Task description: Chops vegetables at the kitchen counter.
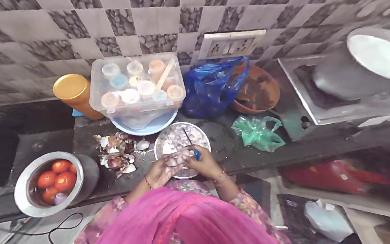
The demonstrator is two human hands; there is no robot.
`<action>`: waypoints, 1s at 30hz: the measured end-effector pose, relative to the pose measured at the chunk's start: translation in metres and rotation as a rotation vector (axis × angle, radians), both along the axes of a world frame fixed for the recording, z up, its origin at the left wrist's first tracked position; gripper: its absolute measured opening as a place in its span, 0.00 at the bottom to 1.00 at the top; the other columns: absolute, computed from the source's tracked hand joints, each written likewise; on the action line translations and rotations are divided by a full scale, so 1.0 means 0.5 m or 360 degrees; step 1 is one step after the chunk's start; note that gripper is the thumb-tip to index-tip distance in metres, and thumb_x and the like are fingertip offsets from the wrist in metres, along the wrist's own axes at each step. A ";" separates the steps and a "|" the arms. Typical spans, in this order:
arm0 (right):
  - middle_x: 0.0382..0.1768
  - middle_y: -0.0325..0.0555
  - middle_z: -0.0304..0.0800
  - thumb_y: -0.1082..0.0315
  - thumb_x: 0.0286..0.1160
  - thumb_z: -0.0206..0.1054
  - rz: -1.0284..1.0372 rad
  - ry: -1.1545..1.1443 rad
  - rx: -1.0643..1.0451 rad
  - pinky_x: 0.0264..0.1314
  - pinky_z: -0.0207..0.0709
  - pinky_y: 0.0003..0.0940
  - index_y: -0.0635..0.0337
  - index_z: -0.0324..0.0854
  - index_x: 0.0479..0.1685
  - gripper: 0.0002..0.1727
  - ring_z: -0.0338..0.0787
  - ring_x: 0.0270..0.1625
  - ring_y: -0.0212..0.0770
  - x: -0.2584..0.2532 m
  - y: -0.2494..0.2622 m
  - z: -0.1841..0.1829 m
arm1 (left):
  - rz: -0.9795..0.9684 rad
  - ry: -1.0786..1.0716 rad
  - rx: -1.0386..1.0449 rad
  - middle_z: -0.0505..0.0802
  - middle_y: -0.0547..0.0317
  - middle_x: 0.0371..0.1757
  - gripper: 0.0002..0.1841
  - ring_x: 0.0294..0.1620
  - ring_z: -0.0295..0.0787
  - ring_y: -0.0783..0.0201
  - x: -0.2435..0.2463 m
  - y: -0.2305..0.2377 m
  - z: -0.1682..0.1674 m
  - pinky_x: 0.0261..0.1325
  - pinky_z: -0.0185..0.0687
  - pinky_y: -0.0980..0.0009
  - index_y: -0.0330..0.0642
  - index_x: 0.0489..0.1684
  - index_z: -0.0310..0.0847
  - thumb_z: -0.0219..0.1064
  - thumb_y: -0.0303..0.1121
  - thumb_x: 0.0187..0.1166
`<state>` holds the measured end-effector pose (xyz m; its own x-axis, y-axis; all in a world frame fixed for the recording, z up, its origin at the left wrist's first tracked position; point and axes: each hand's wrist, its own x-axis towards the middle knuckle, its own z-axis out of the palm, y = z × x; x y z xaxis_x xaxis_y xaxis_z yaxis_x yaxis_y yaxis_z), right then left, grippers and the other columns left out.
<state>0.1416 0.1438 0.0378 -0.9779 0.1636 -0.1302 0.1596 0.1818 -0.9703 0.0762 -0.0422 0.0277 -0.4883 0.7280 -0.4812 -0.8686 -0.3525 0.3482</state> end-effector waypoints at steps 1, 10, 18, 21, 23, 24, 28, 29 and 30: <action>0.45 0.41 0.89 0.66 0.69 0.75 -0.0070 -0.0011 -0.0131 0.39 0.83 0.19 0.66 0.84 0.53 0.17 0.85 0.34 0.21 0.004 -0.004 0.003 | 0.0008 0.0027 0.0015 0.95 0.47 0.46 0.17 0.45 0.97 0.57 0.001 -0.002 -0.007 0.54 0.93 0.66 0.33 0.59 0.77 0.42 0.29 0.88; 0.38 0.39 0.85 0.70 0.71 0.71 -0.0481 -0.0148 -0.0670 0.20 0.71 0.18 0.65 0.79 0.55 0.15 0.75 0.20 0.23 0.026 -0.055 -0.007 | -0.0191 0.0838 -0.0217 0.92 0.60 0.50 0.29 0.45 0.92 0.70 0.012 0.012 -0.011 0.49 0.89 0.73 0.33 0.74 0.65 0.62 0.16 0.68; 0.44 0.37 0.87 0.68 0.73 0.67 -0.0271 -0.0042 -0.0573 0.27 0.74 0.17 0.66 0.77 0.64 0.21 0.78 0.27 0.21 0.025 -0.038 -0.015 | -0.0095 0.1132 -0.0482 0.94 0.61 0.49 0.27 0.43 0.92 0.71 0.000 0.011 -0.017 0.51 0.91 0.73 0.29 0.64 0.79 0.73 0.20 0.60; 0.34 0.34 0.79 0.64 0.76 0.61 -0.0151 -0.0045 -0.0266 0.32 0.76 0.20 0.68 0.69 0.69 0.24 0.77 0.28 0.22 0.028 -0.004 -0.018 | -0.0116 0.1086 -0.0537 0.94 0.65 0.41 0.22 0.37 0.91 0.73 -0.010 0.012 -0.006 0.44 0.89 0.75 0.32 0.59 0.81 0.69 0.19 0.61; 0.33 0.37 0.78 0.63 0.77 0.59 -0.0041 -0.0097 -0.0016 0.34 0.77 0.22 0.69 0.69 0.67 0.23 0.77 0.28 0.23 0.032 0.017 -0.013 | -0.0161 0.1013 -0.0538 0.94 0.67 0.37 0.19 0.33 0.91 0.74 -0.017 0.012 -0.002 0.41 0.89 0.76 0.34 0.56 0.82 0.66 0.18 0.64; 0.32 0.38 0.78 0.62 0.78 0.58 0.0013 -0.0093 0.0067 0.34 0.77 0.23 0.70 0.71 0.63 0.21 0.78 0.28 0.24 0.034 0.024 -0.014 | -0.0207 0.0991 -0.0550 0.94 0.67 0.36 0.17 0.33 0.91 0.74 -0.021 0.012 0.000 0.40 0.89 0.77 0.34 0.56 0.81 0.64 0.18 0.67; 0.26 0.41 0.80 0.64 0.84 0.55 0.0167 -0.0024 0.0231 0.32 0.77 0.26 0.72 0.78 0.55 0.17 0.78 0.25 0.27 0.030 0.038 -0.022 | -0.0326 0.0963 -0.0514 0.93 0.69 0.34 0.17 0.32 0.89 0.76 -0.038 0.016 -0.012 0.38 0.86 0.79 0.35 0.56 0.81 0.61 0.20 0.68; 0.25 0.41 0.80 0.64 0.84 0.55 0.0171 0.0003 0.0253 0.32 0.77 0.26 0.72 0.78 0.53 0.17 0.78 0.25 0.27 0.027 0.038 -0.025 | -0.0331 0.0943 -0.0495 0.93 0.69 0.33 0.16 0.31 0.89 0.76 -0.041 0.017 -0.016 0.38 0.86 0.79 0.36 0.54 0.82 0.62 0.21 0.67; 0.24 0.41 0.80 0.63 0.83 0.57 0.0170 0.0032 0.0272 0.32 0.76 0.25 0.71 0.79 0.51 0.16 0.78 0.24 0.27 0.023 0.038 -0.030 | -0.0344 0.0932 -0.0487 0.93 0.69 0.33 0.16 0.31 0.89 0.76 -0.044 0.017 -0.019 0.38 0.86 0.79 0.37 0.53 0.83 0.62 0.21 0.66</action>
<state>0.1533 0.1626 0.0228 -0.9930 0.0770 -0.0895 0.1114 0.3587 -0.9268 0.0541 -0.0335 0.0183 -0.5894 0.7117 -0.3821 -0.5471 -0.0037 0.8371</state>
